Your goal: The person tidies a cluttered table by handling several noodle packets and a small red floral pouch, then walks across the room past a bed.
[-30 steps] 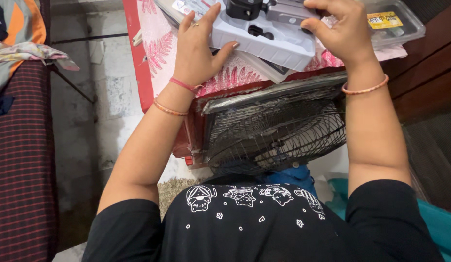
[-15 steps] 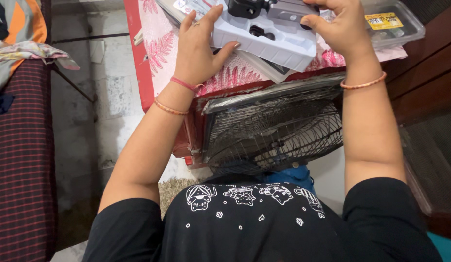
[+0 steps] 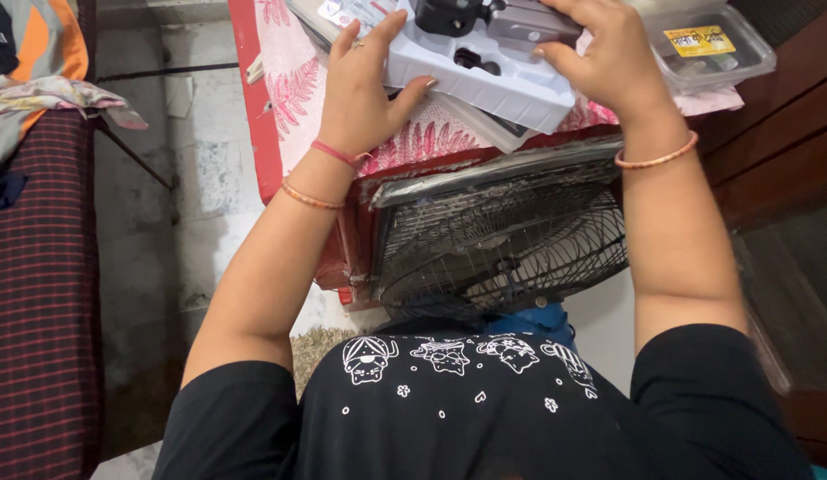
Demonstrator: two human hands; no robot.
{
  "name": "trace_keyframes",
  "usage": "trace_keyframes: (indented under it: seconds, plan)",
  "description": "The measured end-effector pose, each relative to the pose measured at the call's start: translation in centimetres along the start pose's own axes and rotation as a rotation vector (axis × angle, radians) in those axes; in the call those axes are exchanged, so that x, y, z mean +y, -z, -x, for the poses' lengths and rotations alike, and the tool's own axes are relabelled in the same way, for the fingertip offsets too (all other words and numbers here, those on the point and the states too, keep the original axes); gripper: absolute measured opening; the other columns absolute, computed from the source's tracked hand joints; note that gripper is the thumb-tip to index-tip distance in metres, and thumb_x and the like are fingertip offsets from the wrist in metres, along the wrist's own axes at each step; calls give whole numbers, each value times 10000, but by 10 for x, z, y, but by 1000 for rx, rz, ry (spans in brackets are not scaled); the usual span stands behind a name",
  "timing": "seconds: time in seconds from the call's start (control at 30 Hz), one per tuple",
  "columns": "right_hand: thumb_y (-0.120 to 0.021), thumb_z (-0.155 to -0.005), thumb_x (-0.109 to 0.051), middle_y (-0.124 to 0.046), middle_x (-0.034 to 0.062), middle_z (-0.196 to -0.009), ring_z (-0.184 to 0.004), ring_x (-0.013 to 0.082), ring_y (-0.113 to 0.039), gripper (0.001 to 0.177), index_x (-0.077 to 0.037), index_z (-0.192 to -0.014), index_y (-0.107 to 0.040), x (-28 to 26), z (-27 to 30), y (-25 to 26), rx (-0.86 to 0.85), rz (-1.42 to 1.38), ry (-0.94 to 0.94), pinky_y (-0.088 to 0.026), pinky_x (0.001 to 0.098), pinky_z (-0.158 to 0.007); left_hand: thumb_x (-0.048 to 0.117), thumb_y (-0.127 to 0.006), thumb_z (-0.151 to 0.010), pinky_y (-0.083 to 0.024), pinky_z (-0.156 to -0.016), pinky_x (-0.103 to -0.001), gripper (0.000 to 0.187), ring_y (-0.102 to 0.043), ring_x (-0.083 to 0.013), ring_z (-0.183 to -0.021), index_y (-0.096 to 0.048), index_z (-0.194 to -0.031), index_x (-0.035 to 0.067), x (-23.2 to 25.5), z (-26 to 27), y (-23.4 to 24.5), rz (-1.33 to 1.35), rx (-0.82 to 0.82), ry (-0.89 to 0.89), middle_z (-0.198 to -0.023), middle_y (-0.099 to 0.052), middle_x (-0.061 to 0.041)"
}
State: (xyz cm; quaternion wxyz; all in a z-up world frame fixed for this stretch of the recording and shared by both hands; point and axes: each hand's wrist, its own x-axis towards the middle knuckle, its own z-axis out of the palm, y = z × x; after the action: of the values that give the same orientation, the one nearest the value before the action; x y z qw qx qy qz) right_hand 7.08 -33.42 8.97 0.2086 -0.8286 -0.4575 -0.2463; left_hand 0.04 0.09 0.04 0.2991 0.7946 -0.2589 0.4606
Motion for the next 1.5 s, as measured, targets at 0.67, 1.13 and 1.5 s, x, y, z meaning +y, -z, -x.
trace_keyframes:
  seconds: [0.67,1.13,1.5]
  plan:
    - [-927,-929,26,-671,172,-1294,-1253,371,-638,461,-29,-1313,-678,-26,37,-22,497,52,149,-526,458,-1101,160,-686,-1062,-563,-861,-314,474,-700,-196,-973,-632,-1358,-207,-10,-39,-21,1205,-99,780,-1151,-719,-185]
    - [-858,-1011,101,-596,144,-1403,-1262,244,-620,494,-13,-1429,-620,-18,40,-15,574,-222,100,-545,350,-1104,-43,-675,-917,-603,-935,-352,612,-691,-187,-1105,-387,-1457,-24,5,-32,-15,1469,176,581,-1274,-665,-120]
    - [-921,-944,80,-654,157,-1337,-1264,304,-651,500,-40,-1356,-665,-49,25,-26,570,-99,115,-537,370,-1063,-42,-668,-928,-581,-995,-383,505,-679,-206,-1088,-397,-1349,21,-4,-12,-22,1588,206,542,-1178,-644,-131]
